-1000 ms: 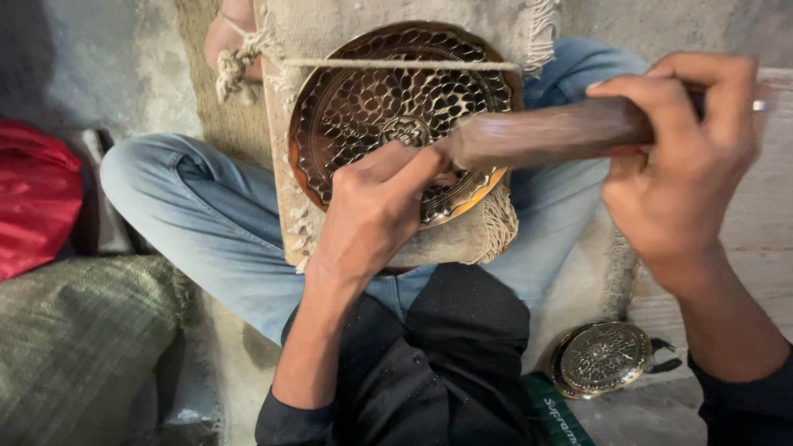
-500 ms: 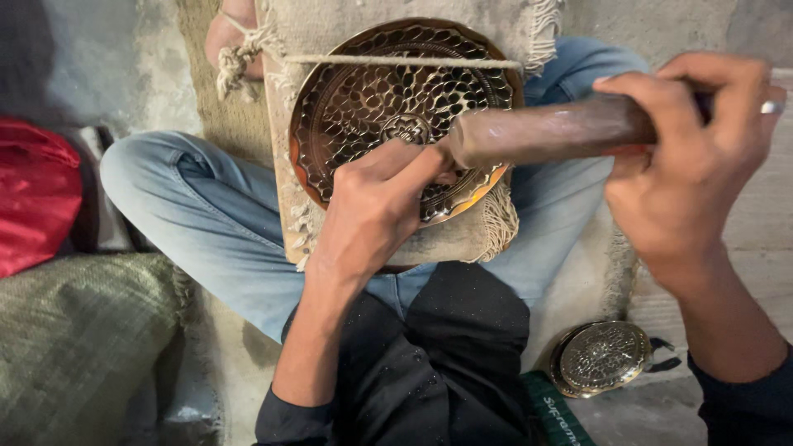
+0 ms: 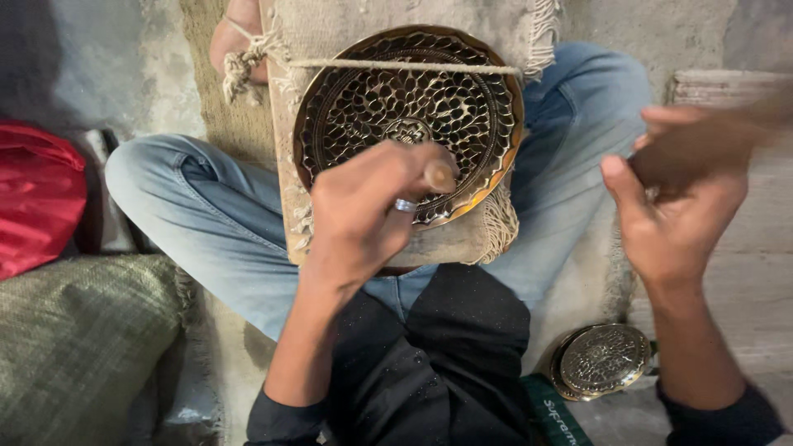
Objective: The person sits cross-legged on the floor with a brass plate lashed to a padded board. They hold a metal punch against the plate's floral pattern and strike it with a wooden mallet, repositioning the punch across the design, and briefly retie the rope holding the plate in place before resuming hammering.
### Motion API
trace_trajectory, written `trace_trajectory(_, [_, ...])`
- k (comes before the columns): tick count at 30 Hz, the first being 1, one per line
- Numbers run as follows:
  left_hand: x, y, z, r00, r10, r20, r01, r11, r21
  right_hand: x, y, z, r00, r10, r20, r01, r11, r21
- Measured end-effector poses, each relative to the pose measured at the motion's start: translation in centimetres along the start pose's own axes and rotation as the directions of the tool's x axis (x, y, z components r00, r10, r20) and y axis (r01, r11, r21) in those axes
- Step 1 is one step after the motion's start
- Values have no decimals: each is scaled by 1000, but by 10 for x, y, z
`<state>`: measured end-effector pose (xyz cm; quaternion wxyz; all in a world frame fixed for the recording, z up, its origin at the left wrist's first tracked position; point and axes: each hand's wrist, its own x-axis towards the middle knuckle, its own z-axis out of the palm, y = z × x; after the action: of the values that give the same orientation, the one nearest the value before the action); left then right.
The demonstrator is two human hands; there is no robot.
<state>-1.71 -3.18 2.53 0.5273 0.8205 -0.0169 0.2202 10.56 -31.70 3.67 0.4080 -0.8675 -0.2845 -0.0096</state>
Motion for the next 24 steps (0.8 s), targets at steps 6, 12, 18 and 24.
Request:
trace_trajectory(6, [11, -5, -5, 992, -43, 117, 63, 982, -177, -50, 40, 34, 963, 244, -116, -150, 839, 523])
trace_trajectory(12, [2, -14, 2, 993, 56, 104, -69, 990, 125, -31, 33, 27, 966, 249, 74, -258, 952, 164])
trace_trajectory(18, [-2, -17, 3, 994, 40, 101, -53, 991, 126, 23, 26, -5, 994, -17, 110, 49, 956, -288])
trace_trajectory(24, [-2, -15, 2, 996, 17, 88, -26, 995, 96, 62, 6, -15, 949, -233, 212, 298, 880, -369])
